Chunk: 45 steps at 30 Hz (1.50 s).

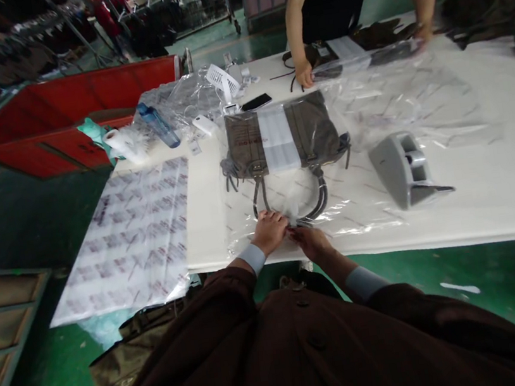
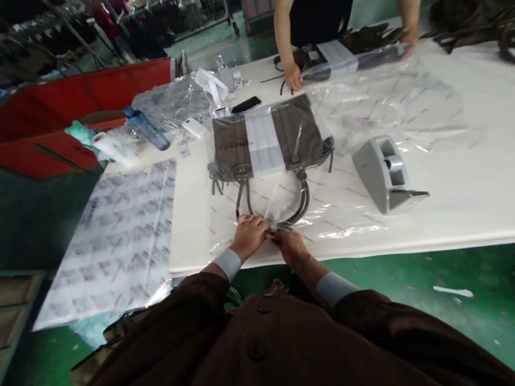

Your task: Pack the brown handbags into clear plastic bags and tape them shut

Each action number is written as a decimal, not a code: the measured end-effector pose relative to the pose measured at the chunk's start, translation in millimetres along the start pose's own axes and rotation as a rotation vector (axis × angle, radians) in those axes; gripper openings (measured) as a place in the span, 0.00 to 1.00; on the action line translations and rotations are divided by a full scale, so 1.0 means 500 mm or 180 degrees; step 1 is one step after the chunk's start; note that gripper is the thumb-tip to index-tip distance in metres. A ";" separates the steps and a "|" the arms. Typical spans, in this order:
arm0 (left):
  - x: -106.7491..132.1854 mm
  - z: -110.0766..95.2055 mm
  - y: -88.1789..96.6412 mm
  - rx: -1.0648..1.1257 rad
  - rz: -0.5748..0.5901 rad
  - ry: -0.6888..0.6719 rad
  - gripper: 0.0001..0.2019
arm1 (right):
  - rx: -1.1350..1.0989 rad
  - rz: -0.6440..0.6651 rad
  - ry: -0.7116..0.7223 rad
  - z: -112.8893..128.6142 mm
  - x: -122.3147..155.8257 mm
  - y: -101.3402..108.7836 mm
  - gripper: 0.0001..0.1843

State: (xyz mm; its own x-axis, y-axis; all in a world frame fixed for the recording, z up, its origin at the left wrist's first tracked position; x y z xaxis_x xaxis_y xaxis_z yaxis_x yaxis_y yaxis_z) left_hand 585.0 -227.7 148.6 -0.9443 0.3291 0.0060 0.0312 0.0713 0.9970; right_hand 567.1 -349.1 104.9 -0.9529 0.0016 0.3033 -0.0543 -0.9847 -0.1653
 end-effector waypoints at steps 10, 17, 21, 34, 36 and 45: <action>0.012 -0.010 -0.041 -0.0103 -0.0036 0.0075 0.13 | 0.0610 -0.0496 -0.0688 -0.008 -0.044 0.055 0.02; 0.051 -0.006 -0.047 0.0034 -0.0137 0.0038 0.16 | 0.0830 -0.0212 -0.0783 0.025 0.020 0.092 0.08; 0.070 -0.003 -0.053 0.0303 -0.0219 -0.0046 0.15 | 0.2837 0.0211 0.0668 0.062 0.094 0.137 0.13; 0.084 -0.013 -0.043 0.0430 0.0159 -0.0119 0.13 | 0.4678 0.1089 0.3512 0.004 0.049 0.100 0.11; 0.088 -0.015 -0.046 0.0424 0.0196 -0.0193 0.13 | 0.4705 0.1285 0.3576 -0.004 0.053 0.110 0.12; 0.099 -0.018 -0.056 0.0500 0.0475 -0.0342 0.10 | 0.4651 0.1627 0.3558 -0.004 0.062 0.125 0.13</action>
State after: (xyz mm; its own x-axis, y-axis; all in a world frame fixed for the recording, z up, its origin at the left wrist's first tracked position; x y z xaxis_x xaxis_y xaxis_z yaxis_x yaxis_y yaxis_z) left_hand 534.3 -221.6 121.9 -0.8854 0.4446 0.1357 0.2263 0.1573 0.9613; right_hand 533.4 -410.4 102.1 -0.5563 -0.7870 -0.2667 -0.0573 -0.2839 0.9571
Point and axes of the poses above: each hand's wrist, its own x-axis away from the middle knuckle, its own y-axis out of the back of the hand, z = x × y, the point moved 3 cm from there along -x, towards the middle knuckle, and after that the axes turned 12 degrees about y, right-handed, at the moved point
